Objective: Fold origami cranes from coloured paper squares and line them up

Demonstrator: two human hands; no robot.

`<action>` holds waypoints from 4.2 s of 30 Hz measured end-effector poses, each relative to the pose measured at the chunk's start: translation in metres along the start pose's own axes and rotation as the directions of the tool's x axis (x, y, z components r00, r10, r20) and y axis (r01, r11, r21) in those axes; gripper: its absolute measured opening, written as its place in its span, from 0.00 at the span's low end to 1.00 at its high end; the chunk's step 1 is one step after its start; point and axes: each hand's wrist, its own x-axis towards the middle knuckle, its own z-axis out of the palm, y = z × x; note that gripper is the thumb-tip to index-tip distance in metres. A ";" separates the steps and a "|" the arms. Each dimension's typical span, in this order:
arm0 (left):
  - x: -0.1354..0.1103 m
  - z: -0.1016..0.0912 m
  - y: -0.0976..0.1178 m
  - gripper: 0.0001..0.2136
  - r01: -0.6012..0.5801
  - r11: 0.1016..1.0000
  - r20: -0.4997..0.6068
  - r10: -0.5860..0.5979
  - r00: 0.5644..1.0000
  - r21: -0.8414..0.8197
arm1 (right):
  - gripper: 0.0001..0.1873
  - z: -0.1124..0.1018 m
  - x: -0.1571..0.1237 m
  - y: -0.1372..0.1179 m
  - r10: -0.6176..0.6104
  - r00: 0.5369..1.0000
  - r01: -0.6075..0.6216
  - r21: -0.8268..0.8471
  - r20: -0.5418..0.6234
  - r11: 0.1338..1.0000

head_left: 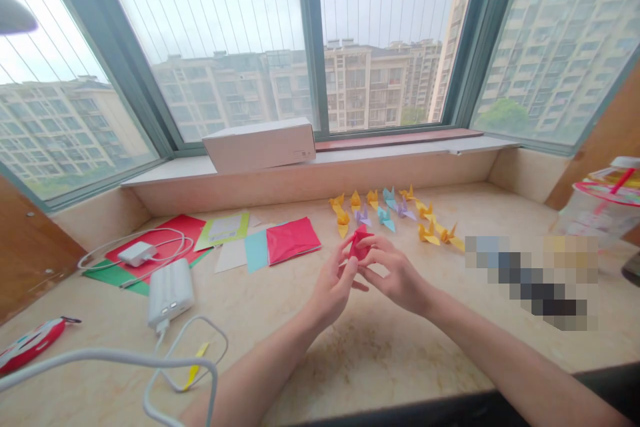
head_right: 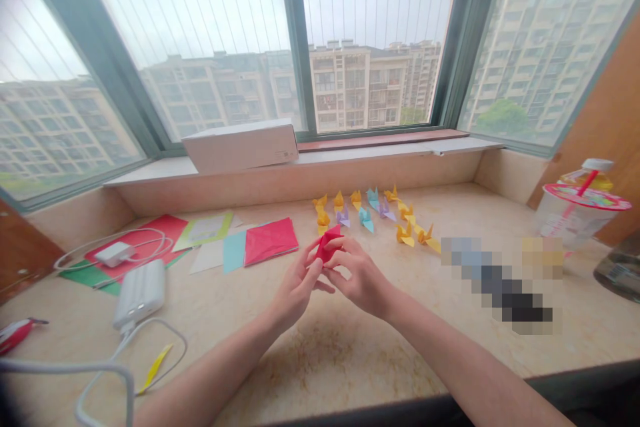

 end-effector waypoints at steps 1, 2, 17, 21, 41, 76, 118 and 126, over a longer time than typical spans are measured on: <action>0.000 0.000 -0.001 0.26 -0.004 1.000 0.001 0.004 1.000 0.006 | 0.04 0.000 0.000 0.000 0.008 1.000 -0.008 0.007 0.006 1.000; 0.001 -0.001 -0.002 0.26 -0.008 1.000 0.000 0.008 1.000 0.013 | 0.05 0.000 0.000 0.000 0.027 1.000 -0.027 0.021 0.007 0.999; 0.003 -0.007 -0.006 0.28 -0.006 1.000 -0.041 0.007 0.999 0.025 | 0.04 0.000 0.001 -0.002 0.223 0.954 -0.189 0.174 -0.201 0.966; 0.000 -0.005 0.000 0.34 0.020 0.999 0.010 -0.019 1.000 -0.039 | 0.02 -0.002 -0.001 -0.005 0.150 0.981 -0.143 0.066 -0.125 0.988; 0.004 -0.005 -0.003 0.16 -0.003 1.000 -0.086 0.001 0.996 -0.021 | 0.21 -0.001 -0.006 0.004 -0.097 0.994 0.095 -0.050 -0.054 0.994; -0.006 -0.005 0.005 0.21 -0.002 0.990 -0.050 0.009 0.999 0.138 | 0.06 -0.003 -0.003 0.011 0.090 0.976 -0.107 -0.076 -0.200 0.991; -0.004 -0.003 -0.001 0.14 0.077 0.969 -0.019 -0.074 0.997 0.233 | 0.18 0.003 0.005 0.001 0.549 0.821 -0.453 0.410 -0.153 0.792; 0.003 -0.008 0.000 0.11 -0.031 0.971 -0.175 0.074 0.982 0.239 | 0.22 0.005 0.006 -0.001 0.486 0.870 -0.435 0.333 -0.086 0.837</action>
